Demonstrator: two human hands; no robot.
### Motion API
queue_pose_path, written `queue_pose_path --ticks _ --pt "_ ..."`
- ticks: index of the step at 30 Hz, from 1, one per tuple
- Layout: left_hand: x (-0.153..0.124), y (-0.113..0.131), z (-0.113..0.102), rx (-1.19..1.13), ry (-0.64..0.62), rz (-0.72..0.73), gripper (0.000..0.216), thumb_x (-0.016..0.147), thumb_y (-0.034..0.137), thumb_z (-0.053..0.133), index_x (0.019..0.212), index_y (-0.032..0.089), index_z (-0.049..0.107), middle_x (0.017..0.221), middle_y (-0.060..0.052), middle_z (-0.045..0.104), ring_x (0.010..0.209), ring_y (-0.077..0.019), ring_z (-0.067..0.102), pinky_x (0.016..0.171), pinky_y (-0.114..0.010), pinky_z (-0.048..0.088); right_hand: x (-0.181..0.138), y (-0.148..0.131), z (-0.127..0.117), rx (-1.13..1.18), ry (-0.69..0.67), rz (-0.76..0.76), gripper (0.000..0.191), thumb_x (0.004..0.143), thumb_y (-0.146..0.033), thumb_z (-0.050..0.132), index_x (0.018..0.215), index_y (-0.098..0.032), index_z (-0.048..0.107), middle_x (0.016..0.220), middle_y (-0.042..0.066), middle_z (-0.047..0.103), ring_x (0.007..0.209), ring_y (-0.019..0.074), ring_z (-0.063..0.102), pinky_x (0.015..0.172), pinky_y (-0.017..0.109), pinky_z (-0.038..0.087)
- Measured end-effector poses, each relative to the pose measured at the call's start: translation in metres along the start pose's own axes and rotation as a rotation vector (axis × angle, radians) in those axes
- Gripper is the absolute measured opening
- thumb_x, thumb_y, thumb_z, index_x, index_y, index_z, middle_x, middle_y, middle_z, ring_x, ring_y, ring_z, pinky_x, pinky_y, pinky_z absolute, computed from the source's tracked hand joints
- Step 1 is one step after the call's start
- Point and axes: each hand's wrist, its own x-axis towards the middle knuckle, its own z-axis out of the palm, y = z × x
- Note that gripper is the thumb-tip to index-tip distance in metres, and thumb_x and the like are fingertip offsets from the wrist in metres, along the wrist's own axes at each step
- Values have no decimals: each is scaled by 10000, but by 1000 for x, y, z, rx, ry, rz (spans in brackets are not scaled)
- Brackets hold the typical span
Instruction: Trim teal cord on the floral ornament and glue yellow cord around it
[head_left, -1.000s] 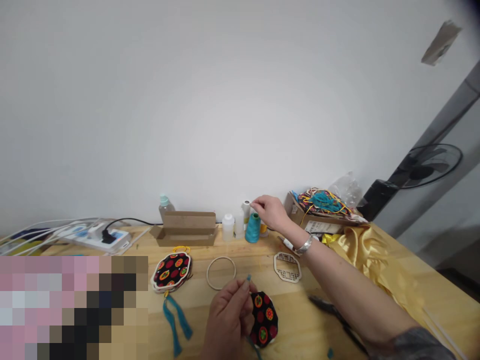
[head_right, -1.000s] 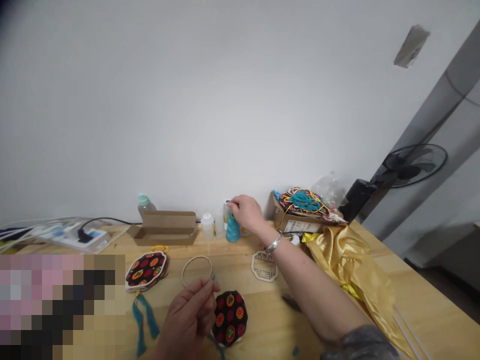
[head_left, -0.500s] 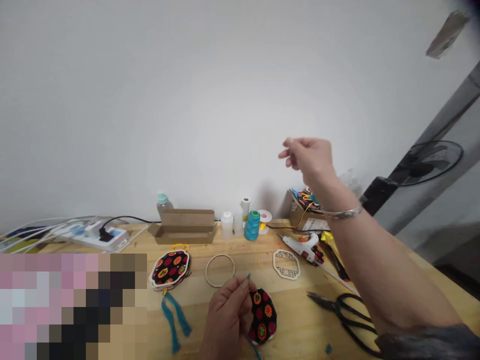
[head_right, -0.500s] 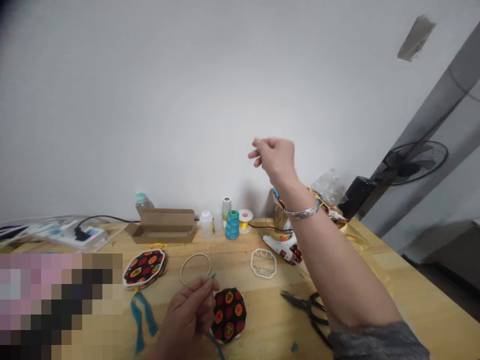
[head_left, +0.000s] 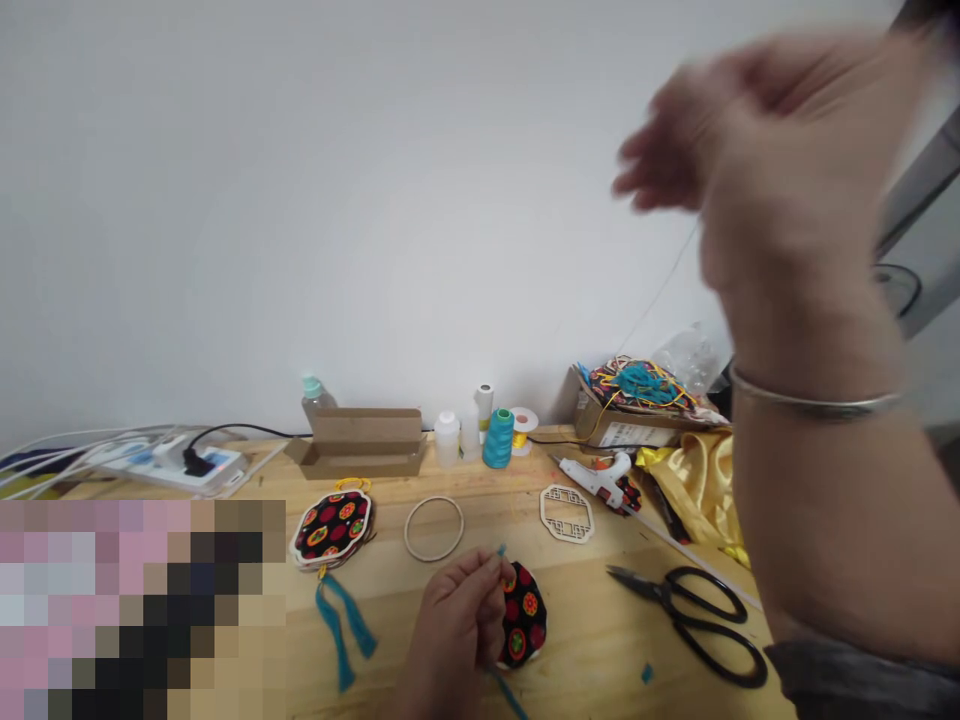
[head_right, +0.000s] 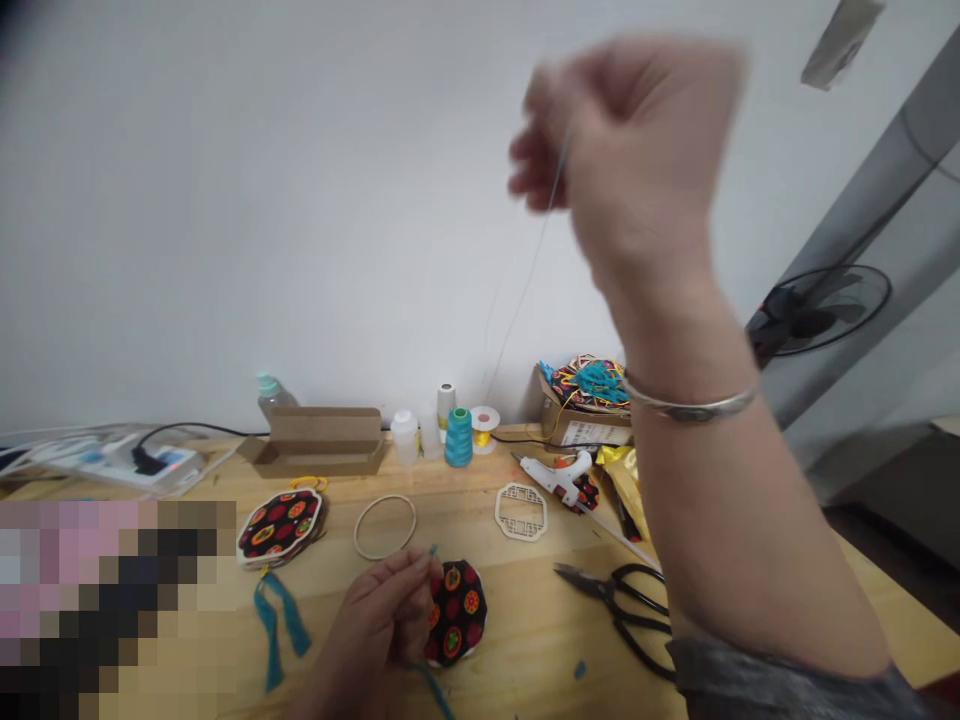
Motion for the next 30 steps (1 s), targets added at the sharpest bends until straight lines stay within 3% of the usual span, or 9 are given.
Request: queue_pose_path --ticks 2,5,7,9,16,19,21,25,30 --pt "-1 -1 1 12 -3 -1 309 566 391 735 581 138 559 371 126 246 321 5 122 315 -144 84 -24 24 20 -108 -214 164 196 829 -214 482 731 -86 593 671 69 624 521 98 582 485 229 455" --pt "-1 -2 1 35 1 -12 294 565 370 735 582 134 562 367 124 260 317 7 124 313 -146 91 -74 61 45 -465 -872 272 278 868 -169 374 862 -57 629 733 98 650 618 123 601 602 262 460" --pt "-1 -2 1 37 14 -30 297 557 367 737 579 130 560 362 127 253 315 9 122 314 -144 84 -110 76 49 -495 -1060 274 214 755 -64 493 901 -81 649 798 98 661 706 150 609 655 258 443" --pt "0 -1 0 37 29 -49 295 552 360 737 578 127 557 364 128 251 317 12 125 316 -140 78 -141 81 41 -507 -1173 267 353 659 11 541 968 -126 642 888 92 653 779 167 600 686 250 427" --pt "4 1 -4 14 74 -59 238 591 308 705 597 120 559 388 117 275 328 5 162 324 -140 98 -236 61 -59 -842 -1190 333 317 750 -40 411 991 -136 594 923 116 585 875 213 563 743 300 413" --pt "5 1 -4 10 68 -68 234 602 309 699 611 119 563 395 114 279 333 2 167 329 -145 93 -288 55 -105 -864 -1259 546 217 738 -119 460 887 -130 618 857 119 600 801 229 579 711 327 445" --pt "6 0 -3 10 64 -77 226 613 307 691 617 121 563 396 113 276 335 1 167 331 -146 93 -316 51 -124 -820 -1189 649 287 774 -171 454 1027 -134 583 1000 135 598 932 242 563 800 346 444" --pt "5 0 -2 34 77 -78 210 608 283 691 614 119 561 393 120 257 328 6 156 328 -138 87 -330 43 -129 -830 -1119 769 351 815 -182 397 1130 -110 535 1125 166 551 1047 271 512 888 398 401" --pt "8 0 -4 56 85 -40 222 623 297 693 633 124 555 406 119 255 338 3 164 332 -133 97 -301 31 -117 -738 -1179 839 209 691 -126 487 876 -158 580 939 103 601 881 243 551 775 355 417"
